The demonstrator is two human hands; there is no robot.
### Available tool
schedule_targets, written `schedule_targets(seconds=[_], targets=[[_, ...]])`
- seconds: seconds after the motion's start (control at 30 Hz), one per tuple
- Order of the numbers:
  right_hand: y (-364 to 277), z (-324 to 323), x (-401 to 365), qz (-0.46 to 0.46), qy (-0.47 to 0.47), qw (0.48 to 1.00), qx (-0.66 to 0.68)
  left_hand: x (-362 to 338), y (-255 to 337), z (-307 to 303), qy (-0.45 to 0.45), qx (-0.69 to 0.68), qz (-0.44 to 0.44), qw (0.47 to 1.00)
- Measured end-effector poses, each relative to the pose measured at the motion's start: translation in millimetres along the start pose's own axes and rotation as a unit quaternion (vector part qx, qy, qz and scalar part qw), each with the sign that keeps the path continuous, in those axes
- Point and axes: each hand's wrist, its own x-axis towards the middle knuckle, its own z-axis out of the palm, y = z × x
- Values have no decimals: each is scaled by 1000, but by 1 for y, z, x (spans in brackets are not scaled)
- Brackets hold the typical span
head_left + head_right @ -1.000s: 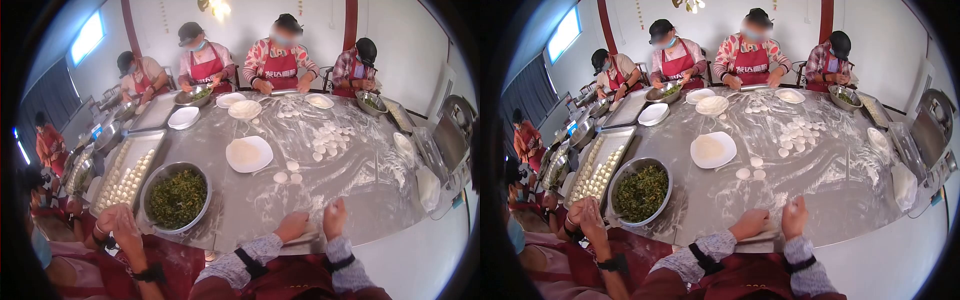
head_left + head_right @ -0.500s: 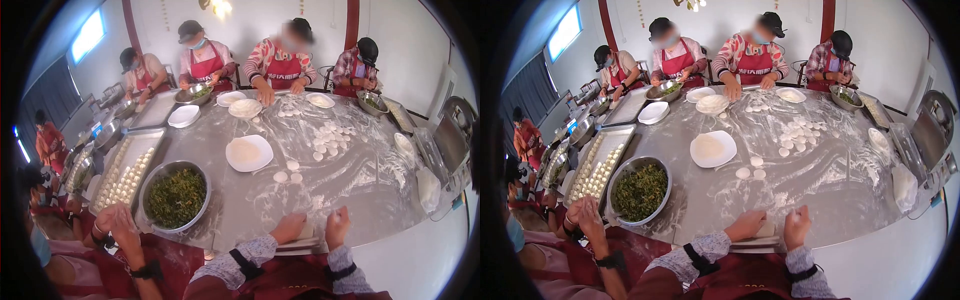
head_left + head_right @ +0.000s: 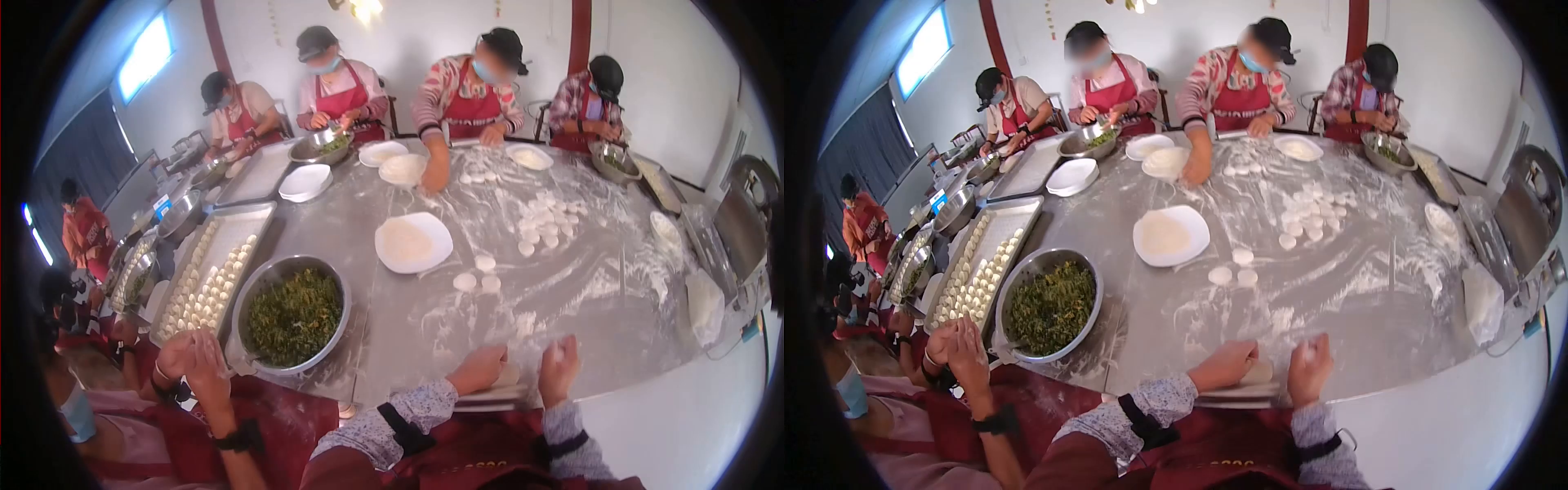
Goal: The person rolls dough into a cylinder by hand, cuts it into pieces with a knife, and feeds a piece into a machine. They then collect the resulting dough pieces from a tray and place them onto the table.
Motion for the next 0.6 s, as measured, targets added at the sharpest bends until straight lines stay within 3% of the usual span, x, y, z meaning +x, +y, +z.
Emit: schedule_targets(seconds=[0.07, 0.13, 0.2, 0.23, 0.3, 0.43, 0.5, 0.6], targets=[[0, 16, 16, 16, -33, 999, -32, -4, 10, 1, -24, -19, -9, 999], [6, 41, 34, -32, -15, 998, -46, 5, 25, 3, 13, 31, -54, 998], [2, 51, 40, -21, -1, 999, -46, 11, 17, 14, 64, -3, -37, 997], [2, 44, 34, -8, -5, 998, -58, 10, 14, 15, 50, -13, -42, 998], [-1, 27, 25, -3, -5, 1000, -6, 8, 3, 7, 25, 57, 35, 997], [1, -5, -6, 82, -17, 996, 7, -2, 3, -13, -7, -7, -13, 1000], [-4, 7, 10, 17, -13, 1000, 8, -5, 15, -17, -47, -25, -44, 998], [-9, 41, 36, 3, 1, 1000, -10, 6, 24, -9, -3, -5, -41, 999]])
